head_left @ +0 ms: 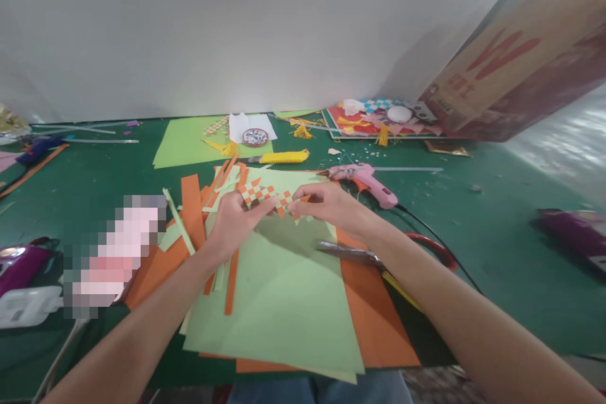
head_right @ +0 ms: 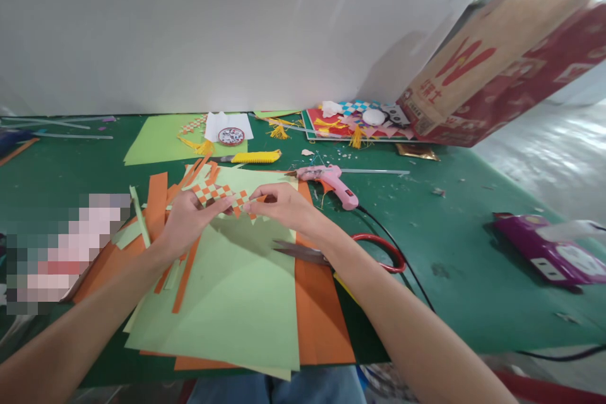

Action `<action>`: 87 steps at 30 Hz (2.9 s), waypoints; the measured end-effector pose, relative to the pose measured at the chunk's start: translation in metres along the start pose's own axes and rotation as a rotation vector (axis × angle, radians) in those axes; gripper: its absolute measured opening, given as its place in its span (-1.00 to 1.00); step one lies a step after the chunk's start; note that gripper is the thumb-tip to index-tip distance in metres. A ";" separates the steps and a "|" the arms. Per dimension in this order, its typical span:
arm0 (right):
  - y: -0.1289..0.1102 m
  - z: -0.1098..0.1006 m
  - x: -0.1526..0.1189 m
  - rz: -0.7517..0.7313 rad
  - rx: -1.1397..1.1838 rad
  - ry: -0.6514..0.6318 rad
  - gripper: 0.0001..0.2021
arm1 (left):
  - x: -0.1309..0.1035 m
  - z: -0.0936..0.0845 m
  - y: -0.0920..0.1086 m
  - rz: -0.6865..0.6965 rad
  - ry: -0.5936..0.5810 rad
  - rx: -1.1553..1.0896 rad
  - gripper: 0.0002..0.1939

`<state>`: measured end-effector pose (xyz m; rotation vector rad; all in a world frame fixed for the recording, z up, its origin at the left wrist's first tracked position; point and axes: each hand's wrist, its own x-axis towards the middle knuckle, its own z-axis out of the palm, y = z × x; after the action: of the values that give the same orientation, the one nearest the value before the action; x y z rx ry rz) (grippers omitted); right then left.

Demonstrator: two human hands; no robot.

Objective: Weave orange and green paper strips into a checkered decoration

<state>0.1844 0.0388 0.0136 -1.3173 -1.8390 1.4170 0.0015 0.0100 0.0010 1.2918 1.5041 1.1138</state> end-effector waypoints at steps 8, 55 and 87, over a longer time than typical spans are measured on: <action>-0.004 -0.004 0.000 -0.018 -0.003 0.049 -0.76 | 0.003 0.001 0.000 0.041 -0.016 0.004 -0.62; 0.000 0.005 0.002 0.011 0.266 -0.004 -0.66 | 0.006 0.000 0.007 -0.108 -0.135 -0.402 -0.75; 0.004 0.018 0.000 -0.463 -0.006 0.217 -0.89 | -0.004 0.004 0.006 0.319 -0.180 0.021 -0.81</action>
<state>0.1711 0.0304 0.0029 -0.9219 -1.8443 0.9855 0.0074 0.0072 0.0056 1.6412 1.2077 1.1463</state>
